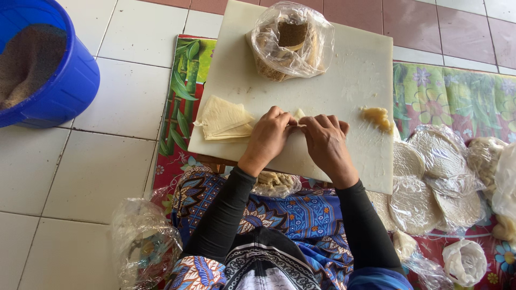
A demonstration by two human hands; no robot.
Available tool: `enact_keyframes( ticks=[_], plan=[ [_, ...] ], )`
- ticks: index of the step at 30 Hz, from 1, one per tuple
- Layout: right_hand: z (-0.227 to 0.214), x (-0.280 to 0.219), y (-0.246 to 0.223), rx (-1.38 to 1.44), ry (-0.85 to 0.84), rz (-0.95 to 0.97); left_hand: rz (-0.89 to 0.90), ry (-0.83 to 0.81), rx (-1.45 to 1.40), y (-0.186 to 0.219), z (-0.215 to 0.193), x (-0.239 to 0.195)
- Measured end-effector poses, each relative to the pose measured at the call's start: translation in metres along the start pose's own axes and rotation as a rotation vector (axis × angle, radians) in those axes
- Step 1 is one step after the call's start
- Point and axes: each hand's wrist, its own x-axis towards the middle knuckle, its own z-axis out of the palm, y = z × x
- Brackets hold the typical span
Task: The person places a portion of filling onto a pastry wrapper using a wooden spoon, then rolls the wrapper into a small cylinder by hand on a white board.
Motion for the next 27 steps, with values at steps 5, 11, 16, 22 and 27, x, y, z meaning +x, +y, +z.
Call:
enact_keyframes(
  ticks=[5,11,16,22,27],
  plan=[
    [-0.002,0.002,0.007,0.069,-0.037,0.008,-0.143,-0.013,0.023,0.008,0.005,0.005],
    [0.005,0.004,0.008,-0.031,0.042,-0.022,-0.135,0.127,-0.048,0.023,-0.004,0.003],
    [0.002,0.005,0.010,-0.034,0.012,-0.029,-0.036,0.089,0.036,0.017,0.002,0.000],
    [-0.006,0.010,0.007,-0.035,-0.003,-0.077,-0.047,0.082,0.072,0.011,0.006,0.001],
    [-0.004,0.004,0.002,-0.103,-0.022,-0.044,-0.009,0.032,0.130,0.008,0.012,-0.003]
  ],
)
